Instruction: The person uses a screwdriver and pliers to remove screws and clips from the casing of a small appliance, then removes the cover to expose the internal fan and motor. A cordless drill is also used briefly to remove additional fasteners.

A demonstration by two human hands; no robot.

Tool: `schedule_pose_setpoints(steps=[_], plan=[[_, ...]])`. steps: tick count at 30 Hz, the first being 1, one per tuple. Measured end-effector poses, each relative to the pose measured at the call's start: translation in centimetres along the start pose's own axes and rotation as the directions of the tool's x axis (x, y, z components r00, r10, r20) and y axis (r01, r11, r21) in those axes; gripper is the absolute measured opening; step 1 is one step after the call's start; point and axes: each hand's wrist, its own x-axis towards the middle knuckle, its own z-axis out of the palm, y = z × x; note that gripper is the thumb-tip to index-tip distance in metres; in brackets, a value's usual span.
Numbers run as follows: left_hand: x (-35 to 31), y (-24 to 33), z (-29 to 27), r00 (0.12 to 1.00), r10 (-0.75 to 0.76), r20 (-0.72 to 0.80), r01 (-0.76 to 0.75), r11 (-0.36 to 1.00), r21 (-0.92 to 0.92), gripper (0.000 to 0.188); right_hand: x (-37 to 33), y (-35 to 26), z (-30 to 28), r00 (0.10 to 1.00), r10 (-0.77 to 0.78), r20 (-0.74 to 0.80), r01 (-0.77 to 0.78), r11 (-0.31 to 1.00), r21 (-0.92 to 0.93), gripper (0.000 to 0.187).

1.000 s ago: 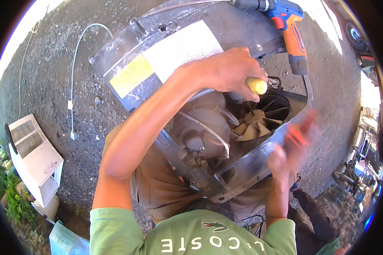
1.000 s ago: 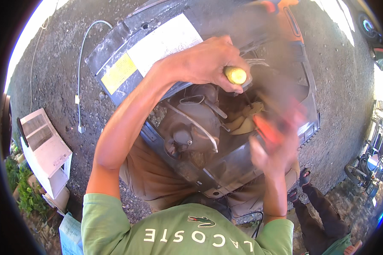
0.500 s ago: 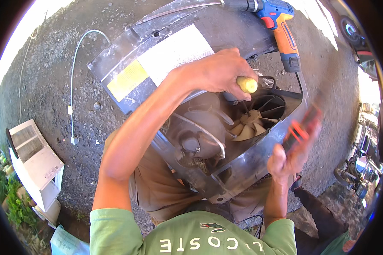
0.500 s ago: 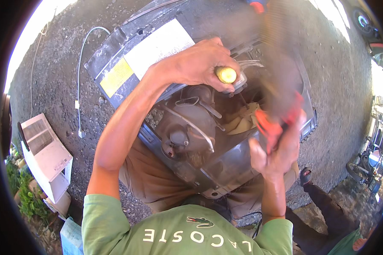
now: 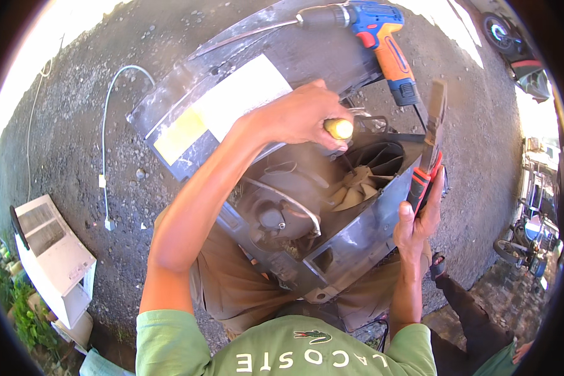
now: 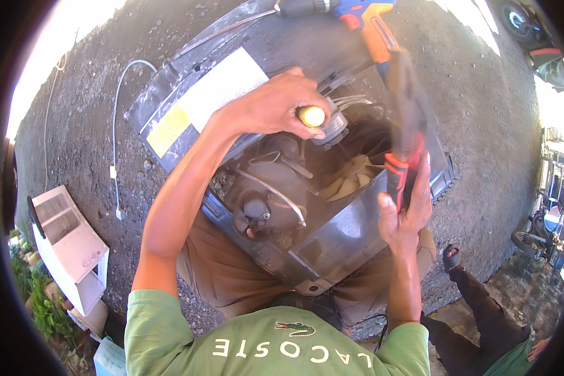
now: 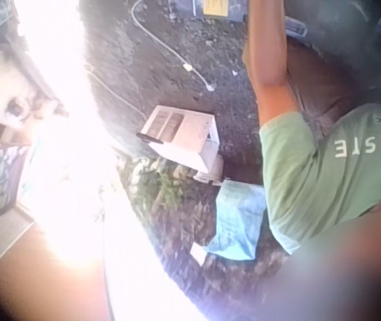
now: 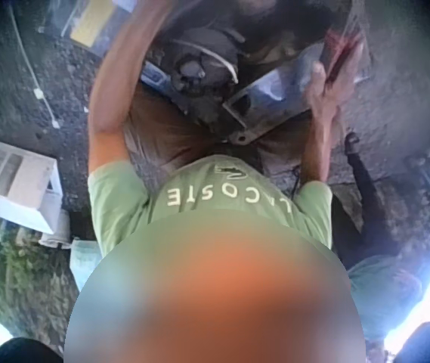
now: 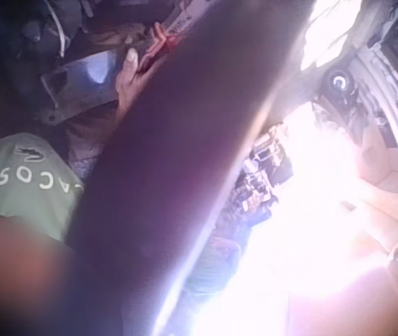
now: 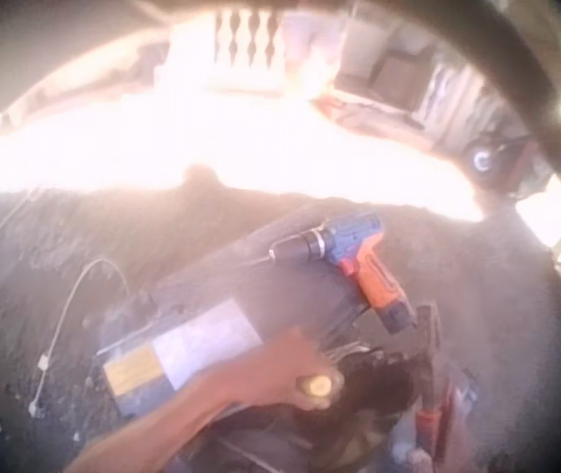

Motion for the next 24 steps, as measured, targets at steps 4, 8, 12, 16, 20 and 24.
schedule_pose_setpoints(steps=[4, 8, 12, 16, 20, 24], plan=[[1.0, 0.7, 1.7, 0.982, -0.024, -0.188, 0.042, 0.994, 0.097, 0.023, -0.4, 3.3, 0.7, 0.979, 0.198, -0.043, -0.19, 0.97, 0.151, 0.077], [2.6, 3.6, 3.0, 0.938, -0.101, -0.331, 0.101, 0.995, -0.018, 0.023, -1.2, 5.8, 0.8, 0.986, 0.154, -0.067, -0.136, 0.964, 0.228, 0.075], [5.4, 8.5, -0.9, 0.775, -0.261, -0.575, -0.148, 0.81, -0.567, 0.021, -1.2, 6.4, 1.0, 0.966, 0.249, -0.068, -0.209, 0.91, 0.358, 0.074], [5.3, 15.7, -7.4, 0.636, -0.024, -0.771, -0.349, 0.882, -0.316, 0.027, -1.7, 7.3, -1.4, 0.913, 0.404, -0.047, -0.305, 0.756, 0.579, 0.068], [-4.1, 21.4, -9.7, 0.599, -0.172, -0.782, 0.111, 0.985, -0.132, 0.026, -5.8, 13.0, -10.8, 0.802, 0.593, -0.07, -0.428, 0.653, 0.625, 0.058], [-18.6, 14.9, -9.8, 0.388, -0.436, -0.812, 0.785, 0.618, 0.044, 0.027, -14.3, 24.2, -15.9, 0.741, 0.657, -0.141, -0.623, 0.75, 0.221, 0.053]])
